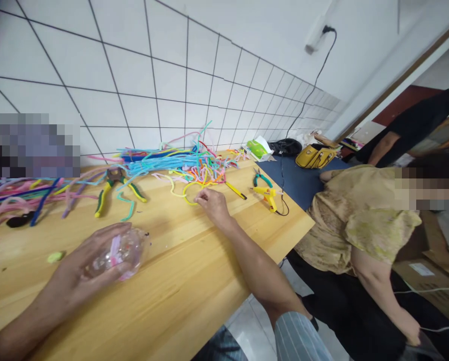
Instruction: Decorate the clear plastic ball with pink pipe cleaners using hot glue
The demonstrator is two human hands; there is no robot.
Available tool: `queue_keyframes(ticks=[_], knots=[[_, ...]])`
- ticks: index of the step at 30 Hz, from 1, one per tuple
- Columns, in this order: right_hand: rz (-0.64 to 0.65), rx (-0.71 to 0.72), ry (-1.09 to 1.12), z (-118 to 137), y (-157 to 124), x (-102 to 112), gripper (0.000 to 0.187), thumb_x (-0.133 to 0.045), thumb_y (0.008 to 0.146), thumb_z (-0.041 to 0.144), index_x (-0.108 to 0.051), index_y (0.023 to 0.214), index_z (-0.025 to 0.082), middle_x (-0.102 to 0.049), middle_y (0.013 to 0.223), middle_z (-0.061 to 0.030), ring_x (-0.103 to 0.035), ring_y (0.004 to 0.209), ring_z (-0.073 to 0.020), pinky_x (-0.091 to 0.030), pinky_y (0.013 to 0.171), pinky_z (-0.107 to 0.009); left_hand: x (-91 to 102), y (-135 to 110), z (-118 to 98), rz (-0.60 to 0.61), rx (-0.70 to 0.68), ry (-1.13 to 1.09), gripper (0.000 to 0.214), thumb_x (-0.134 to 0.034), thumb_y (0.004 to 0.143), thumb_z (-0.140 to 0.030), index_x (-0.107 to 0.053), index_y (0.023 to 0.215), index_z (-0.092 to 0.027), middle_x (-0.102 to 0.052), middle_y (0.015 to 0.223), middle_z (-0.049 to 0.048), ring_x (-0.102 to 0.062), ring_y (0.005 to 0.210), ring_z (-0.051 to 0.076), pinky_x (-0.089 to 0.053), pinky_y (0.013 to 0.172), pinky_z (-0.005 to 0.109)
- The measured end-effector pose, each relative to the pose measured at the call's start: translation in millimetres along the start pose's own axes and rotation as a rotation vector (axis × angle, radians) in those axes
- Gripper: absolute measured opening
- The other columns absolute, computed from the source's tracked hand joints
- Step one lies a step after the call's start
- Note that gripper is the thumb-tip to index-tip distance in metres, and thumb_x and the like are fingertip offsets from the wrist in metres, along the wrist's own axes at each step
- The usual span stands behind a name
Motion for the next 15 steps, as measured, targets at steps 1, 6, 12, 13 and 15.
queue_keyframes(ticks=[1,6,12,13,15], knots=[[0.0,0.003,0.013,0.3,-0.6,-0.7,0.009,-0.071,0.092,0.019,-0.075,0.084,0.023,-0.079,0.084,0.0011,-0.071,0.077,-0.0156,-0.051,0.074,-0.025,-0.3,-0.5,0.4,-0.004,0.01,-0.005,0.053,-0.067,0.099,-0.047,-0.057,0.151,-0.036,-0.066,0.156,0.0079,-0.064,0.143,0.037,-0.06,0.115,0.054],[0.004,0.016,0.029,-0.7,-1.8,0.4,0.015,-0.066,0.096,0.021,-0.079,0.09,0.025,-0.081,0.087,0.0017,-0.072,0.081,-0.0163,-0.05,0.078,-0.026,0.0,-1.3,2.3,-0.009,0.007,0.0,0.053,-0.067,0.099,-0.046,-0.058,0.15,-0.036,-0.065,0.157,0.0085,-0.063,0.144,0.037,-0.059,0.116,0.054],[-0.011,0.014,-0.001,-0.4,0.8,2.9,0.019,-0.062,0.101,0.022,-0.08,0.099,0.026,-0.083,0.094,-0.0003,-0.074,0.088,-0.0176,-0.051,0.084,-0.027,1.9,2.2,0.3,-0.036,-0.028,0.035,0.05,-0.068,0.099,-0.048,-0.062,0.146,-0.033,-0.07,0.152,0.0095,-0.069,0.138,0.035,-0.061,0.112,0.049],[-0.012,0.016,-0.004,0.4,1.0,2.9,0.017,-0.063,0.1,0.021,-0.079,0.1,0.025,-0.083,0.096,-0.0007,-0.075,0.089,-0.0178,-0.051,0.084,-0.027,1.7,2.7,-0.3,-0.048,-0.034,0.04,0.05,-0.068,0.099,-0.049,-0.062,0.146,-0.032,-0.071,0.15,0.01,-0.07,0.137,0.034,-0.062,0.111,0.048],[-0.005,0.022,-0.009,2.2,1.0,2.3,0.014,-0.066,0.098,0.02,-0.079,0.098,0.025,-0.083,0.095,-0.0006,-0.075,0.089,-0.0178,-0.052,0.084,-0.027,1.3,3.7,-1.7,-0.065,-0.045,0.053,0.05,-0.069,0.099,-0.048,-0.063,0.145,-0.03,-0.072,0.147,0.0111,-0.072,0.134,0.033,-0.062,0.11,0.047]])
Point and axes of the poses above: each hand's wrist, its own y-axis towards the middle knuckle, its own x-axis out of the back of the hand, z = x × y, the point moved 1 cm from there along y, towards the middle knuckle
